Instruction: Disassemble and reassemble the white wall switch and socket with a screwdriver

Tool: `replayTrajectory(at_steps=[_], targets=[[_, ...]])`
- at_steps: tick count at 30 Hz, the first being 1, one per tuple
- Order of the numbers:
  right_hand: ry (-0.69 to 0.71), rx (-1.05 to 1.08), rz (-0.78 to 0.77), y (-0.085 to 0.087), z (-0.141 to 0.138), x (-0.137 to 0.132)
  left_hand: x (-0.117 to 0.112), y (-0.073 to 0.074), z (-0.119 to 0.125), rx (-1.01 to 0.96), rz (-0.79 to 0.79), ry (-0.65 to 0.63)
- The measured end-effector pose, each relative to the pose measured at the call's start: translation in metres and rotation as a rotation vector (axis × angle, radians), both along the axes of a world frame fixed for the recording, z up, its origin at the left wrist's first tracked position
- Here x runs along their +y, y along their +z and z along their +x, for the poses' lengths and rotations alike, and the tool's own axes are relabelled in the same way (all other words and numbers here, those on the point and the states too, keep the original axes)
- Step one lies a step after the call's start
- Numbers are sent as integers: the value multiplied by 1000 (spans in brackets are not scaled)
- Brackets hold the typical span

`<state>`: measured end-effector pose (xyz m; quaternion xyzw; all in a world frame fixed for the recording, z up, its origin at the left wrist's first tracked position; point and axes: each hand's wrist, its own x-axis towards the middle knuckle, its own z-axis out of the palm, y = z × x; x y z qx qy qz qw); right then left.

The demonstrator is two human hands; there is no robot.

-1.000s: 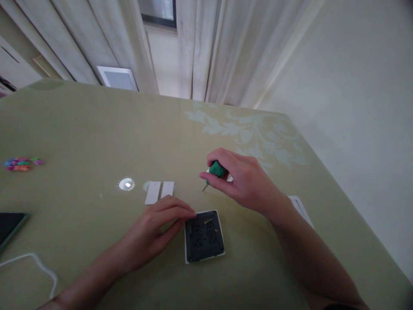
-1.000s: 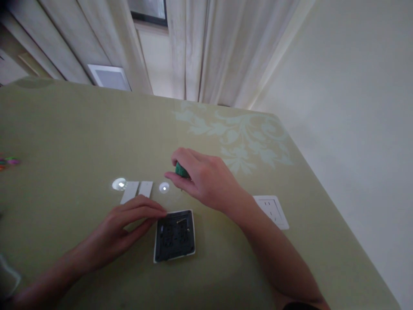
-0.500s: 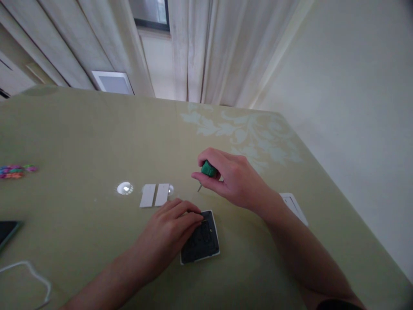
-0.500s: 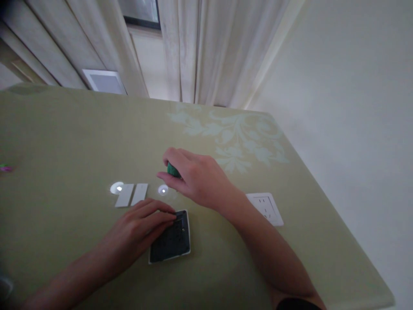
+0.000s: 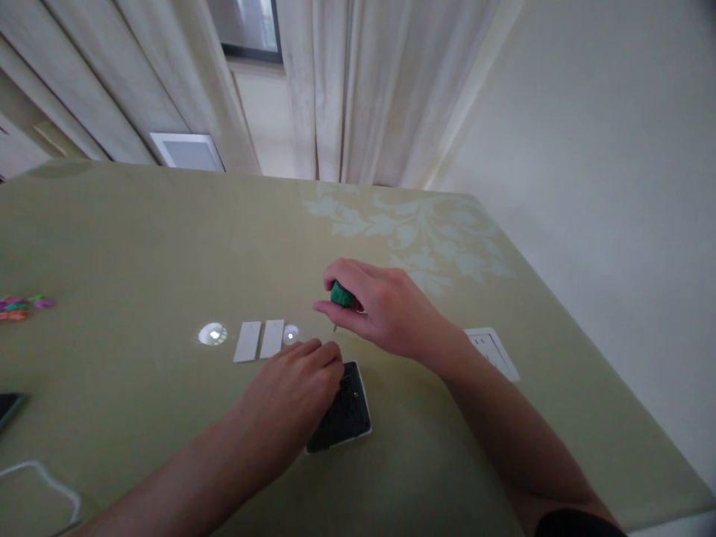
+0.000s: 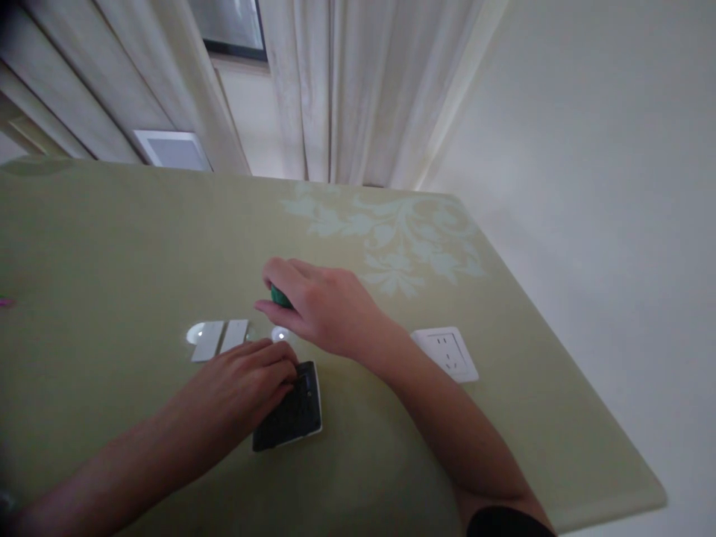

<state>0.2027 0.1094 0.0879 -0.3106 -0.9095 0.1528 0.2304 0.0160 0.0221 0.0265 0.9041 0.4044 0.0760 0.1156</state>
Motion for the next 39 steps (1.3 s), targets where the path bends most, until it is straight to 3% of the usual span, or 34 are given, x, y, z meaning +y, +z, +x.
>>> replayTrajectory(at_steps=[7, 13, 20, 29, 39], targets=[[0, -14, -13, 0, 0, 0, 8, 1, -3, 24, -158, 47], [-5, -21, -19, 0, 0, 0, 6, 1, -3, -61, -98, 11], [-15, -19, -28, 1, -1, -1, 2, 3, -10, -86, -44, 80], [-28, -5, -42, 4, 2, 2, -17, -16, -52, -608, -129, 124], [-63, -43, -18, 6, 4, -2, -23, -39, -69, -649, -256, -45]])
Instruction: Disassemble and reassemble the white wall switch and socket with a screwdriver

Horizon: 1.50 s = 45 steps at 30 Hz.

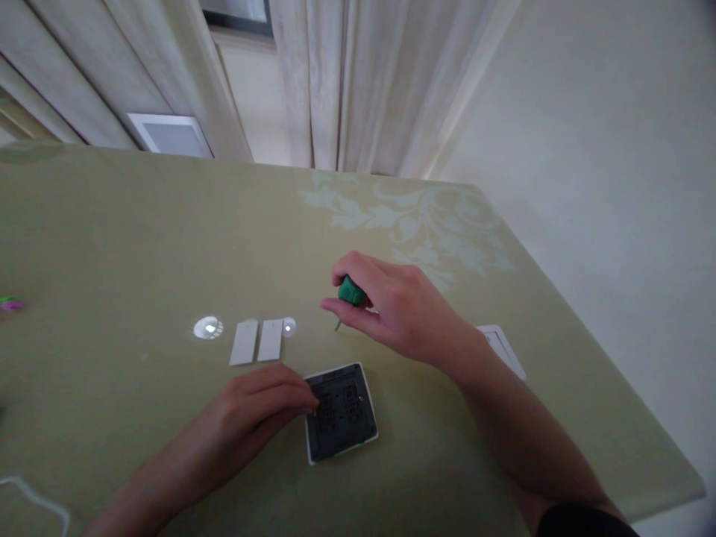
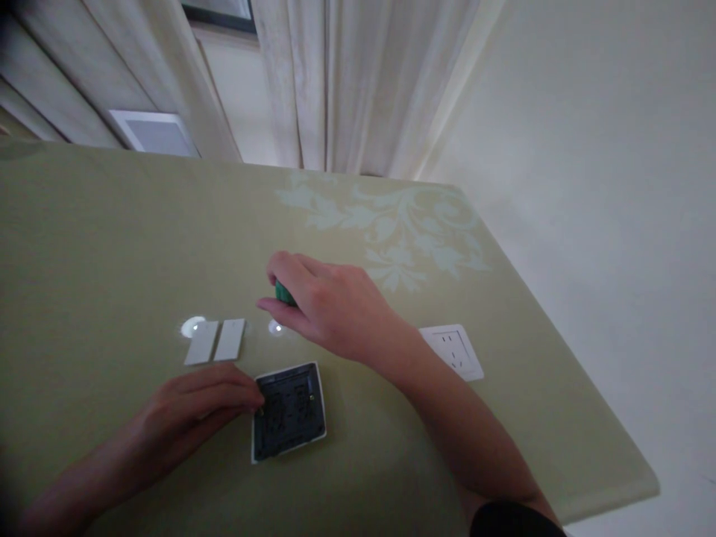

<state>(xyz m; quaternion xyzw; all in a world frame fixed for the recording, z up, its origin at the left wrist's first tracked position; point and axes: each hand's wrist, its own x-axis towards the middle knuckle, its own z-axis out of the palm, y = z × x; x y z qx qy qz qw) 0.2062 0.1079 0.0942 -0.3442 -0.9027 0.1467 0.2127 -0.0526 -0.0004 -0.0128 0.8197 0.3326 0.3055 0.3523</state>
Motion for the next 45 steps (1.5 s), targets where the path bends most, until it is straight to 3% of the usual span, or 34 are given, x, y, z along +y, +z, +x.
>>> replayTrajectory(at_steps=[5, 12, 15, 27, 35, 45], targets=[[26, -6, 51, 0, -1, -3, -6, 5, 1, 77, 76, -26], [35, -6, 57, 1, -3, -5, -11, 33, 13, 220, 382, -70], [45, 5, 58, 1, -4, -5, -12, 40, 17, 237, 432, -66], [59, -13, 88, -3, -4, -5, -22, 15, 18, 222, 165, 37], [55, -10, 78, -2, -4, -5, -21, 4, 22, 104, -249, 66], [57, 1, 75, -2, -4, -5, -19, 0, 23, 106, -269, 98]])
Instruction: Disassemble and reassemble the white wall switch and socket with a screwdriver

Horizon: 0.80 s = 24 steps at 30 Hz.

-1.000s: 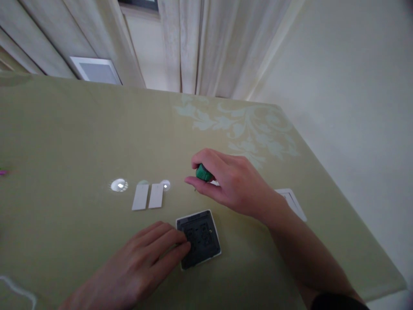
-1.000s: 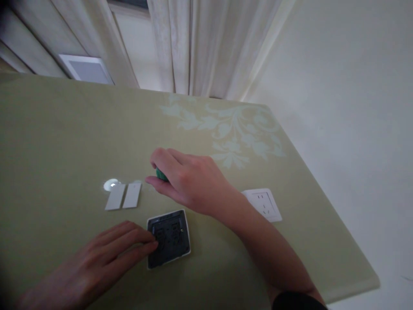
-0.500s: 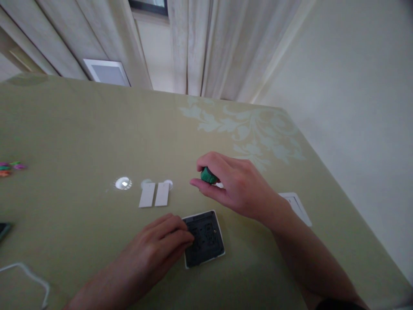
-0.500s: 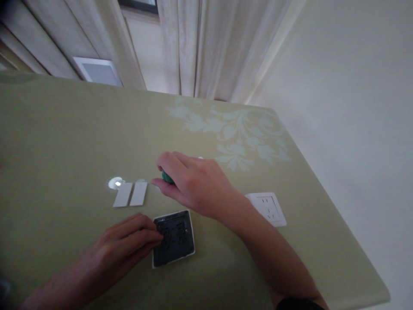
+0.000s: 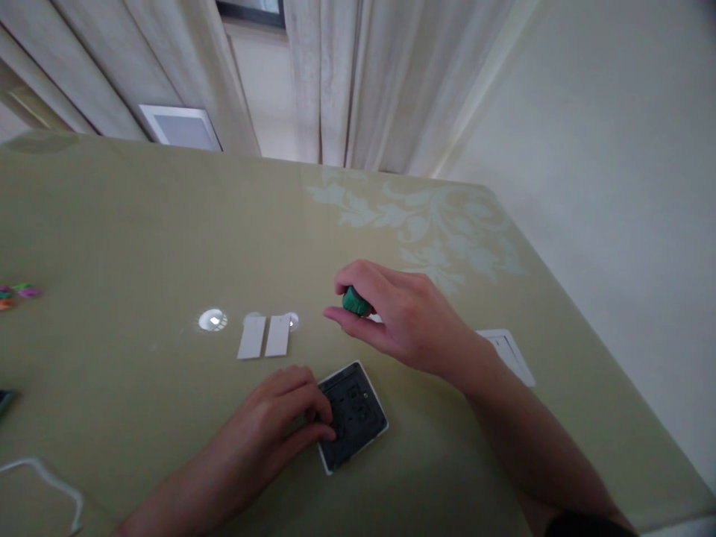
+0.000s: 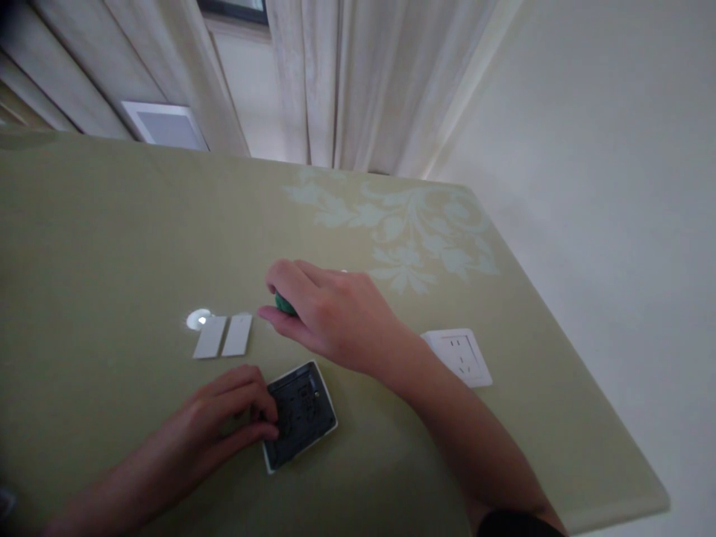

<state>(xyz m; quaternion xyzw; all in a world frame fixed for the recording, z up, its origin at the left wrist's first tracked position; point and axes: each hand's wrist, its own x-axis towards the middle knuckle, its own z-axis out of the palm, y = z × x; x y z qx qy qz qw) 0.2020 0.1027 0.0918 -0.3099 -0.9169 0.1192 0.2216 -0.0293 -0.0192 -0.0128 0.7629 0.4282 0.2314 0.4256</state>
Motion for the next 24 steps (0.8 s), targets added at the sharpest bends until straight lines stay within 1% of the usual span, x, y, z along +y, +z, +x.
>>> replayTrajectory(at_steps=[3, 6, 8, 10, 13, 17, 20, 24], targets=[[-2, 8, -4, 0, 0, 0, -1, -1, 0, 30, 61, 17], [-2, 9, -25, 0, 0, 0, -2, 2, 1, 28, 137, 6], [3, 10, -28, 1, -1, 0, -2, 4, 2, 18, 156, -3], [4, 9, -25, 1, -1, 0, -1, 6, 3, 7, 139, -18], [3, 11, -23, 0, -1, 0, -1, 6, 4, 6, 67, -31], [9, 12, -18, -1, -1, 0, -2, 1, 4, 6, -32, 15], [8, 10, -11, -1, -1, -1, -3, 0, 4, -16, -44, 38], [5, 0, -22, -1, -1, -1, -1, 4, 4, -9, -44, 35]])
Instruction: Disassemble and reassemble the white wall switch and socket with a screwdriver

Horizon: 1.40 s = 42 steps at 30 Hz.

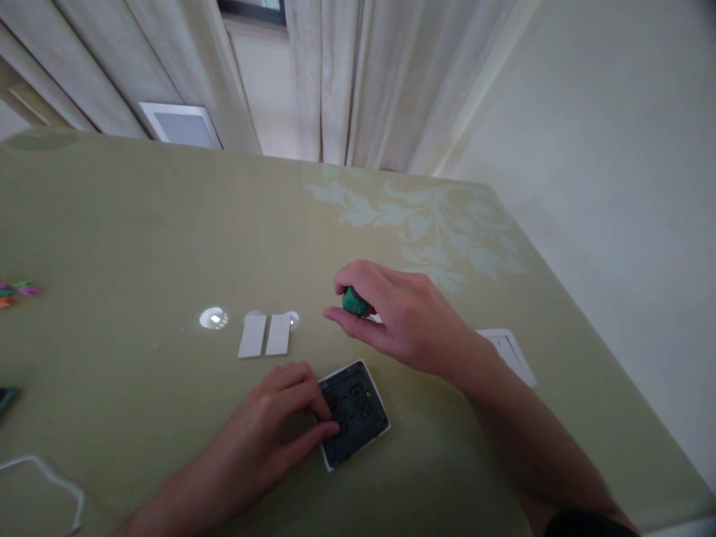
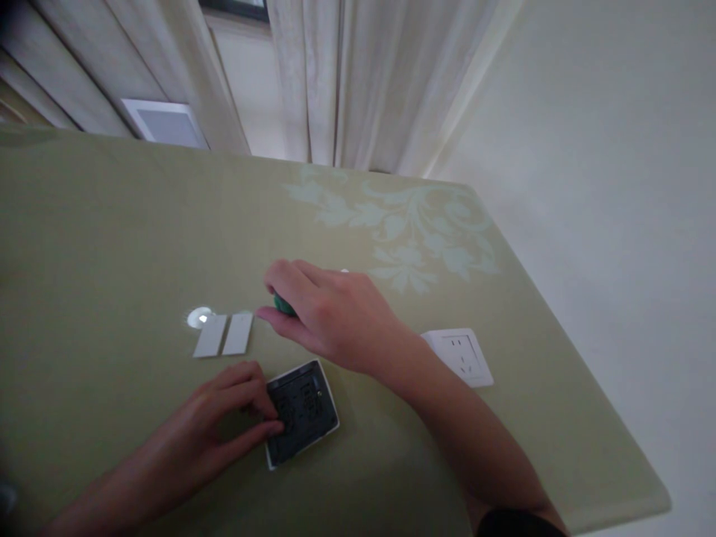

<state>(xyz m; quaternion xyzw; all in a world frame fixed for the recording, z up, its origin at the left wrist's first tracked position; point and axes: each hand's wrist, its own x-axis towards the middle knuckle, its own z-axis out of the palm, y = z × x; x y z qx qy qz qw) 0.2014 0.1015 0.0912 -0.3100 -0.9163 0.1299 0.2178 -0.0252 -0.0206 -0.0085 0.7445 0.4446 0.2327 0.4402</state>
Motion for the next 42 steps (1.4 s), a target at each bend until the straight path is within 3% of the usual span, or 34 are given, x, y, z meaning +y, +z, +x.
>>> replayTrajectory(at_steps=[7, 11, 16, 22, 32, 42], targets=[[17, -40, -25, 0, 0, 0, 2, 2, -4, 25, -19, -19], [27, -38, -40, 1, 1, -1, -2, 0, -3, 21, 61, 24], [-33, 209, -30, 11, 7, -8, -9, 0, 2, 122, 164, 27], [-34, 368, 35, 21, 9, -22, 0, -4, -6, 120, 139, 21], [74, 390, -55, 11, -3, -25, 7, -9, -9, 93, 245, 90], [74, 360, -82, 8, -2, -17, 9, -9, -9, 124, 254, 83]])
